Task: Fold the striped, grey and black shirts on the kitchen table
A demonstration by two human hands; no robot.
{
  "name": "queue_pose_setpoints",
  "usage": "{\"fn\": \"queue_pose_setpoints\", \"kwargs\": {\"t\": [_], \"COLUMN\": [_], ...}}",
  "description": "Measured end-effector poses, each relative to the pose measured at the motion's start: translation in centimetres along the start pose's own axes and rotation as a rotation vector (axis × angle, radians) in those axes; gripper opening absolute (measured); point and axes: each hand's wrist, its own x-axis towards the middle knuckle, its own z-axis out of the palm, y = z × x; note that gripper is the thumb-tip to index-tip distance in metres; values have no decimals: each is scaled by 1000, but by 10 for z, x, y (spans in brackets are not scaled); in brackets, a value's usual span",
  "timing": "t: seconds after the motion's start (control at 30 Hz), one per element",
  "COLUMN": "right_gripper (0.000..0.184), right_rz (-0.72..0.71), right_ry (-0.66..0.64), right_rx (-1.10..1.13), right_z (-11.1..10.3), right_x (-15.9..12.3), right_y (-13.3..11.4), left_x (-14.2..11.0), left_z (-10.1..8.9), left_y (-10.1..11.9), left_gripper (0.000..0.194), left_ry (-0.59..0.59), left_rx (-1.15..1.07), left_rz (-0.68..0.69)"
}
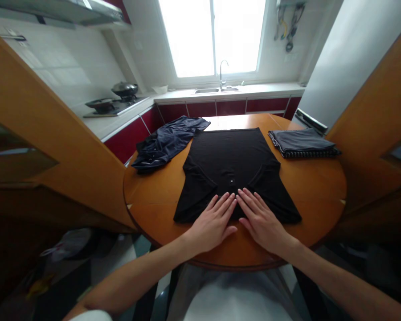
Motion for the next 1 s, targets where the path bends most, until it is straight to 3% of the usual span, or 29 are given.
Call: {"fn": "queue_pose_setpoints", "kwargs": {"t": [0.2,0.47,0.77,1.0], "right_gripper": [71,67,79,70], "right_rz": [-30,30,44,58], "right_ry": [-113,-140,-174,-166], "right_rx": [6,-34,-78,-93], "right_z": [12,5,-2,-2], "right_x": [-2,-2,-10,-10], "right_y": [3,12,27,24], "left_x": [-6,-10,-12,-15], "left_z": [15,21,23,28], "left_y": [4,3,3,6], "left_gripper": [81,80,77,80], "left_ry": [-18,27,52,106], "left_rx": [-23,-61,-50,-33], "left_rz": [-80,-133,-147,-196]}}
